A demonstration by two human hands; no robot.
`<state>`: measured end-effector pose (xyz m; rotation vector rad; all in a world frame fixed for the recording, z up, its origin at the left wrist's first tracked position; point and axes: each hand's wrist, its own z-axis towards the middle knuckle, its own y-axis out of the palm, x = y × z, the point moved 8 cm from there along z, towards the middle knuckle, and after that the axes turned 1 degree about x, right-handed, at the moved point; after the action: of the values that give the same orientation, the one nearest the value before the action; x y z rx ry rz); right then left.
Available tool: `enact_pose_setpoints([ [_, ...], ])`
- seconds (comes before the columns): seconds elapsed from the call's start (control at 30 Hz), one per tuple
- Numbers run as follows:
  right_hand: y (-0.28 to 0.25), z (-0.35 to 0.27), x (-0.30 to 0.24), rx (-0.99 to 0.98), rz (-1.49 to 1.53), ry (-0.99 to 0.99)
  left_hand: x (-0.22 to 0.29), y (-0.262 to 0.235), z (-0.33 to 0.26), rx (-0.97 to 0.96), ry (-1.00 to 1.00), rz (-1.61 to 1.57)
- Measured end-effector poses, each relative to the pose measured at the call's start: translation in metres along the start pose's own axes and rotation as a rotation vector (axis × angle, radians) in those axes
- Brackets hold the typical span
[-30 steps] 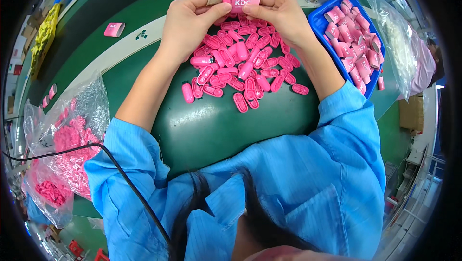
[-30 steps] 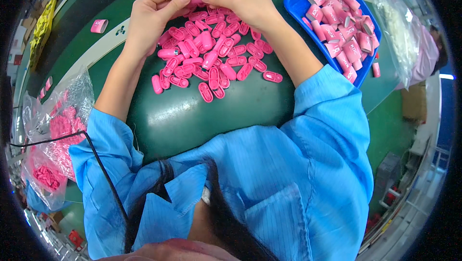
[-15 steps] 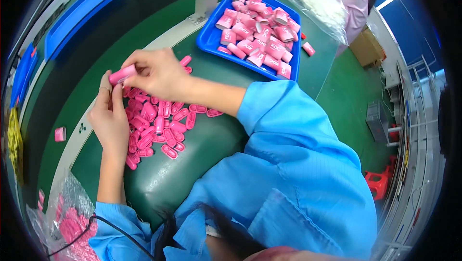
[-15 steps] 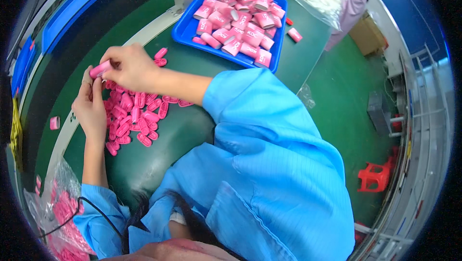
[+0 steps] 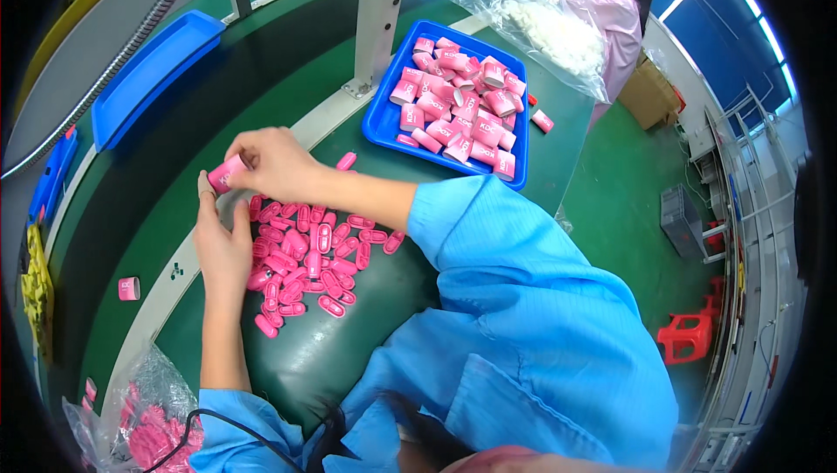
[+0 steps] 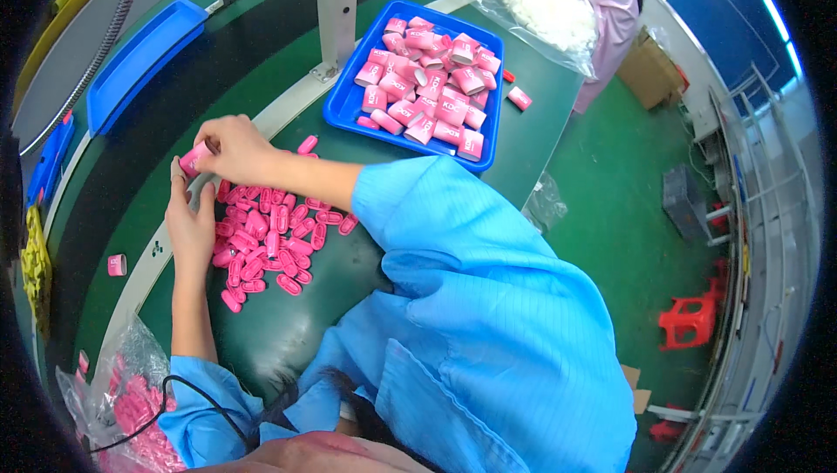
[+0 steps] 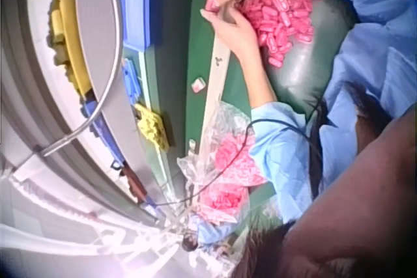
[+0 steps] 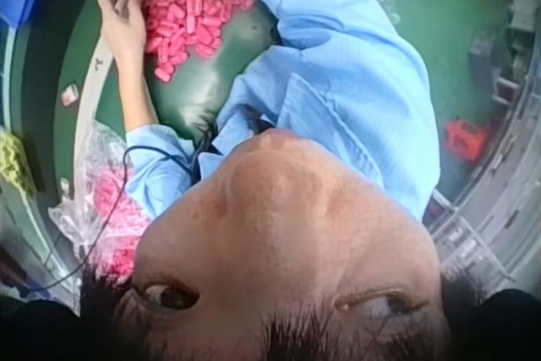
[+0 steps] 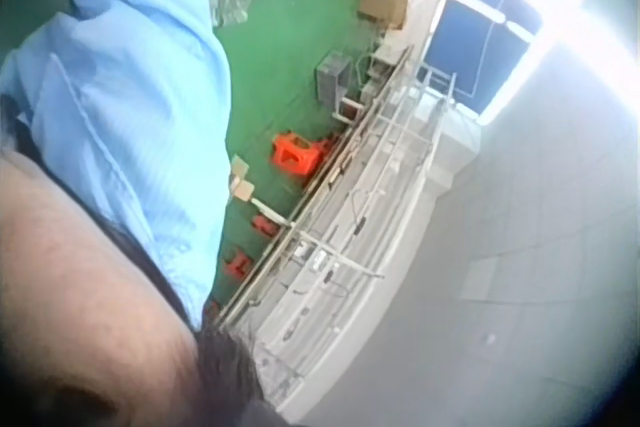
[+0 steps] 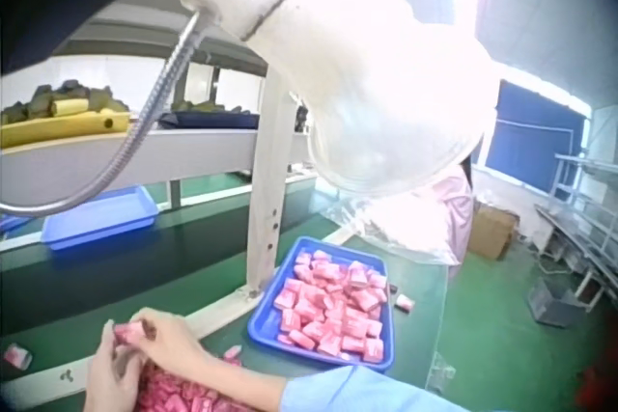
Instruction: The person repeatedly picks up pink plastic components from a pile on a green workbench, snaps them together in pairs, and places the assembled units onto a white strip on the conveyor belt. The process is continuous and repetitive throughout the clip.
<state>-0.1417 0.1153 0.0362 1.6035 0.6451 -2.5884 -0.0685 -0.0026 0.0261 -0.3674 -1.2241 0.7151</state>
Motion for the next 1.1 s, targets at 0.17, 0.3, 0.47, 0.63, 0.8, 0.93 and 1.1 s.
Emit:
enact_pose_setpoints([
  [0.17,0.016,0.077,0.061,-0.142,-0.243,0.182,-0.011,-0.016,0.009,0.186,0.216,0.183],
  [0.3,0.016,0.102,0.085,-0.132,-0.508,0.233,-0.004,-0.002,0.004,0.005,0.206,0.136],
  [0.47,-0.039,0.056,0.032,-0.002,-0.505,-0.11,-0.004,-0.006,-0.001,-0.068,0.109,0.193],
  [0.63,-0.176,-0.028,0.033,0.023,-0.909,0.041,0.006,0.011,-0.001,-0.102,0.135,0.191],
  [0.8,-0.236,-0.063,0.03,-0.076,-0.94,0.17,0.004,0.011,-0.005,-0.056,0.2,0.171],
  [0.93,-0.228,-0.081,0.04,-0.236,-1.148,0.206,0.01,0.001,-0.001,0.012,0.277,0.118],
  [1.1,-0.229,-0.067,0.048,-0.192,-0.927,0.292,-0.021,0.014,0.004,-0.175,-0.078,-0.431],
])
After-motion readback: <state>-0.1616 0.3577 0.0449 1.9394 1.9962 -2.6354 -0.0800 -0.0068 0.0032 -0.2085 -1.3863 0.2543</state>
